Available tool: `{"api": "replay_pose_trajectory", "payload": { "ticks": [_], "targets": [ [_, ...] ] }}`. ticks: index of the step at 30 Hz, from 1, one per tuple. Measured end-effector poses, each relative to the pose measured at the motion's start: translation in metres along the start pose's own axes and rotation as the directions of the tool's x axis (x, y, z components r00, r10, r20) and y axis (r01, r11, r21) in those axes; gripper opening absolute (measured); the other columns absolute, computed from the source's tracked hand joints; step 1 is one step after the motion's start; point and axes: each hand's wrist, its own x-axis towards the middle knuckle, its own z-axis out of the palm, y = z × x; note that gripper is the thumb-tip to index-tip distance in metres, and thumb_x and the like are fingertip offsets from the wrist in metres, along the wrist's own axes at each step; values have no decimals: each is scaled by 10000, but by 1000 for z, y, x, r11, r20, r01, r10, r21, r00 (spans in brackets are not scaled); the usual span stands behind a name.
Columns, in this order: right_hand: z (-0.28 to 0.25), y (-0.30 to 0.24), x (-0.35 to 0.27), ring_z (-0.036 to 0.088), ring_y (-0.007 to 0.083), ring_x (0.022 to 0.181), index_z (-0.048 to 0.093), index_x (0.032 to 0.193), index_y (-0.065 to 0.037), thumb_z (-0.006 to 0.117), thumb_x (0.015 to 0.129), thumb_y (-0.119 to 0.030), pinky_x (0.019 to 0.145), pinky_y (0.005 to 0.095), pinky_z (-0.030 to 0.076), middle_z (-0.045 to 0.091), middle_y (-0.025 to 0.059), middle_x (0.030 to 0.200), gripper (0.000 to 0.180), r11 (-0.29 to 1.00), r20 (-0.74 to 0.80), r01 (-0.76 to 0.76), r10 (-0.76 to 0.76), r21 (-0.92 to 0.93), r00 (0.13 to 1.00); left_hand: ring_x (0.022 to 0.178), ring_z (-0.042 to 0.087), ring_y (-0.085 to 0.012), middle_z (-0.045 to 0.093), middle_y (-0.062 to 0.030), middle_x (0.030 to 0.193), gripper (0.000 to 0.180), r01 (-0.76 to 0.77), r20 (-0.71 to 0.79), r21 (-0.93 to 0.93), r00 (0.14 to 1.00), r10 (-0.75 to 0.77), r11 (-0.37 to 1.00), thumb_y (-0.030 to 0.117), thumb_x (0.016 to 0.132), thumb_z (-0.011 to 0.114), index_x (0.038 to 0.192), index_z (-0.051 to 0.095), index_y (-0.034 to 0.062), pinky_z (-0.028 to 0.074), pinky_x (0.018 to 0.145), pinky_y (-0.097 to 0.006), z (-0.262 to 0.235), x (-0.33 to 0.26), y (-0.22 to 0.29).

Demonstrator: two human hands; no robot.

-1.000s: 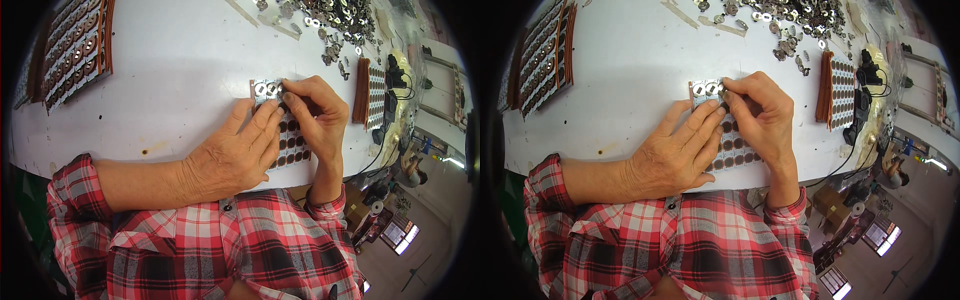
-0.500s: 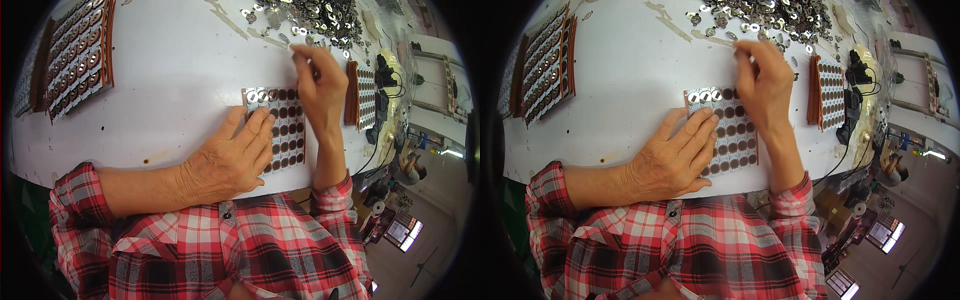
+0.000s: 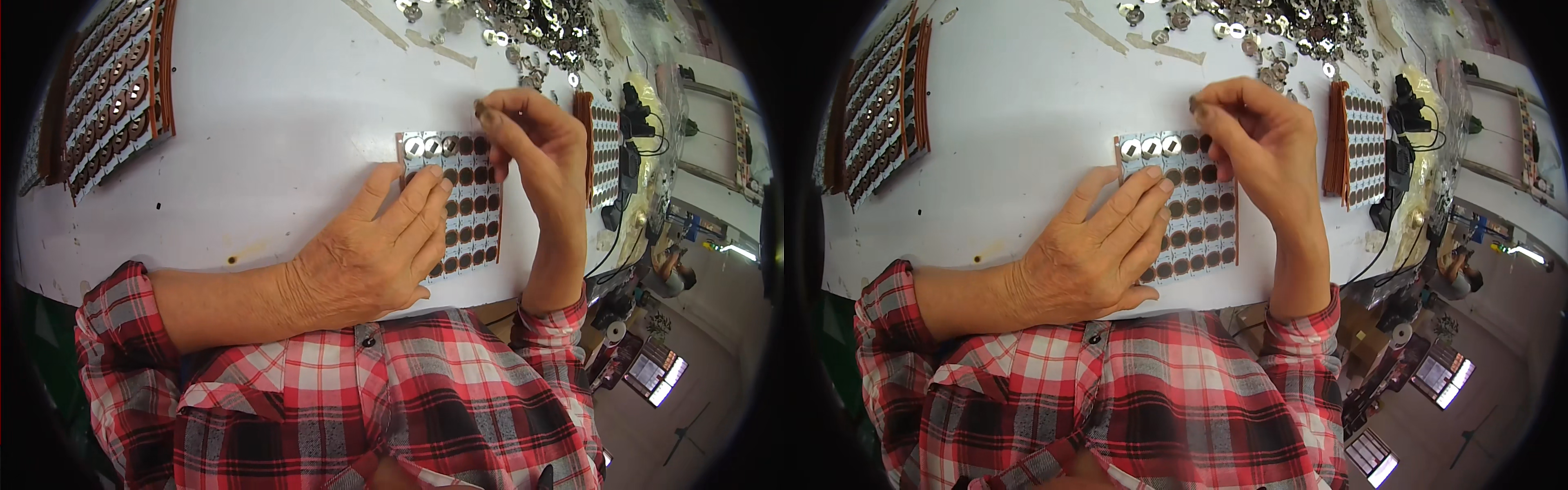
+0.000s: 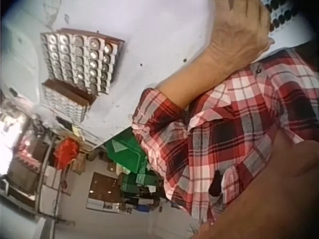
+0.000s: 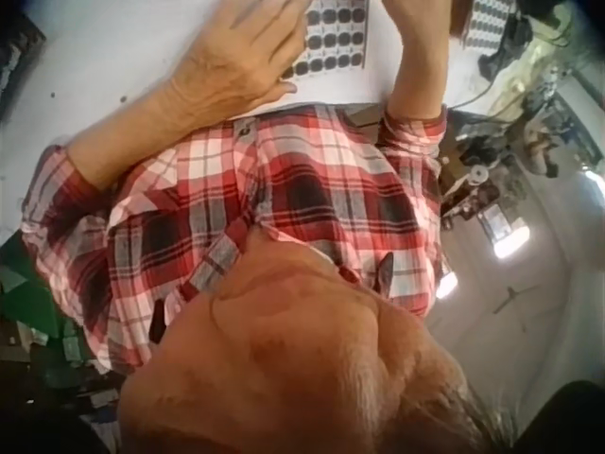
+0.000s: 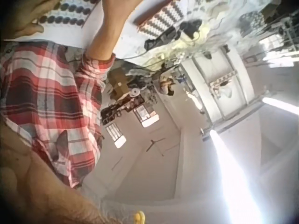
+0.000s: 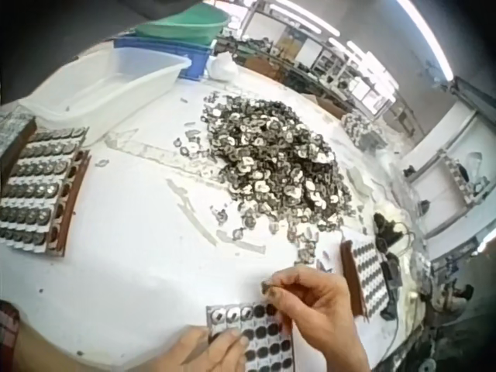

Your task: The person assembles small metal components into a plastic grid template by hand.

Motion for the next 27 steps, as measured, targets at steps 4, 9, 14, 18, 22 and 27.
{"api": "replay_pose_trajectory", "payload": {
  "ticks": [4,9,14,18,22,27],
  "targets": [
    [-7,2,-26,577,26,606,719,1082,20,696,1033,-91,472,185,446,674,-18,788,124,990,117,-135,129,51,985,1429,513,-410,614,-288,1405,813,7,-11,3,1000,-7,1000,486,672,820,1222,681,-96,373,1155,-601,0,1,0],
    [-8,5,-29,559,11,595,720,1071,10,702,1021,-51,462,177,423,670,-30,776,81,991,134,-128,123,29,983,1429,512,-407,613,-288,1409,823,10,-7,-5,1000,-10,1000,490,675,818,1234,680,-98,381,1155,-601,2,0,1],
    [-5,10,-22,590,58,671,727,1031,12,711,992,-6,604,222,479,680,-9,832,46,949,146,135,-96,-285,985,1429,511,-406,613,-288,1409,823,4,-7,0,1000,-4,1000,492,673,820,1234,682,-95,386,1154,-602,2,1,1],
    [-4,5,-15,633,93,788,711,1034,29,715,963,35,705,242,513,694,23,919,71,803,261,336,-232,-492,937,1428,511,-408,612,-288,1407,823,2,-8,10,1000,-2,1000,497,673,818,1230,683,-93,380,1159,-603,2,1,0],
    [3,9,-19,631,74,791,710,1020,21,727,950,52,712,222,521,697,14,925,78,892,172,245,-192,-380,966,1429,508,-410,605,-291,1413,828,9,-9,9,1000,-9,1000,498,670,821,1232,680,-93,378,1161,-605,2,1,0],
    [13,21,-28,646,46,823,728,1091,17,756,946,41,738,198,537,723,5,949,150,935,-108,119,-163,-334,981,1409,511,-414,620,-286,1377,748,5,-25,-9,1000,-5,1000,467,703,821,1196,701,-82,356,1161,-610,2,0,1]
  ]
}}
